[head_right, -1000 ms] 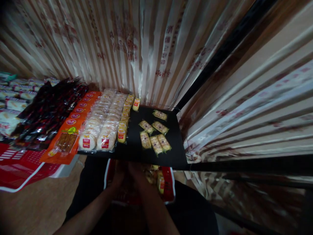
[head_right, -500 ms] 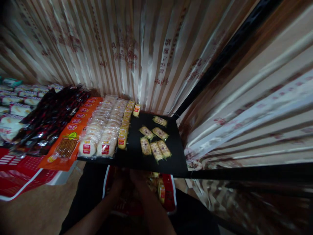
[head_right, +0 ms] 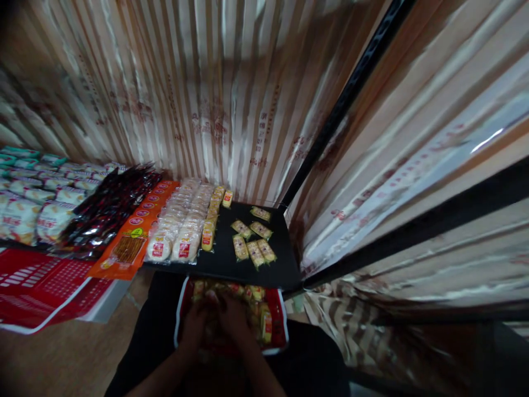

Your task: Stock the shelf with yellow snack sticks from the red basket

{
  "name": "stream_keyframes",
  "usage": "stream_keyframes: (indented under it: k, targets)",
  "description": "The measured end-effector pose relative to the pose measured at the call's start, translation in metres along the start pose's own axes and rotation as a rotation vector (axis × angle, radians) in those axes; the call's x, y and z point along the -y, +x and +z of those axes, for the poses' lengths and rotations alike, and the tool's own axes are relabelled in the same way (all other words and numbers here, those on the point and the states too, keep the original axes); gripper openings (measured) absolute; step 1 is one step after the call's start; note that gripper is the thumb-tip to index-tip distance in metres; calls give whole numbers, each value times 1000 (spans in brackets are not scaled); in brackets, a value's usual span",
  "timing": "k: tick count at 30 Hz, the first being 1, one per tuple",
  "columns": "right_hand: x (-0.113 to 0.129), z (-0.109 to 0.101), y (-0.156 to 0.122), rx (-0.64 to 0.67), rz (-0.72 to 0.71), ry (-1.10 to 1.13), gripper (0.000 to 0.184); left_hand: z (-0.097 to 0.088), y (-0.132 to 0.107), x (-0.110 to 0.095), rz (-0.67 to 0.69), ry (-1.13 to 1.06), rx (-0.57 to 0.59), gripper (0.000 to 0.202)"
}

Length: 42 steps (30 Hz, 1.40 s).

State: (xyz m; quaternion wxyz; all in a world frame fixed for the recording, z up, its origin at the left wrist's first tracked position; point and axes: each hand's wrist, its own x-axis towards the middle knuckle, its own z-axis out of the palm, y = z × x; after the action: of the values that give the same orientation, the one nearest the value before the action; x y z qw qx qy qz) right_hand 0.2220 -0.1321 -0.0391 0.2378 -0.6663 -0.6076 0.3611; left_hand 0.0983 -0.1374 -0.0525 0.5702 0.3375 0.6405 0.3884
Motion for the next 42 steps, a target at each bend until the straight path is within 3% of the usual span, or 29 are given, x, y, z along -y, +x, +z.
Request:
stream_keyframes:
  k: [3,8,11,14,18,24,35,42]
  targets:
    - [8,-9,-12,29,8,80,31,-1,-9,0,79,13,-24,31]
    - [26,-17,-17,41,-37,424,16,-5,-24,-12,491,144,-71,35]
    - [43,-21,-10,41,-71,640,25,-9,-30,-29,702,235,-108,36]
    - [56,-23,3,-70,-82,665,31,-11,-28,-52,821,290,-122,40]
    - [67,-22,28,-263,-94,568,31,-11,-14,-80,818,328,-121,45]
    - [78,-18,58,-365,-149,428,28,-7,10,-103,757,373,-134,49]
    - [86,-18,77,-399,-73,111,31,0,38,-98,765,393,-162,52]
    - [80,-13,83,-401,-115,139,34,0,37,-93,830,410,-147,53]
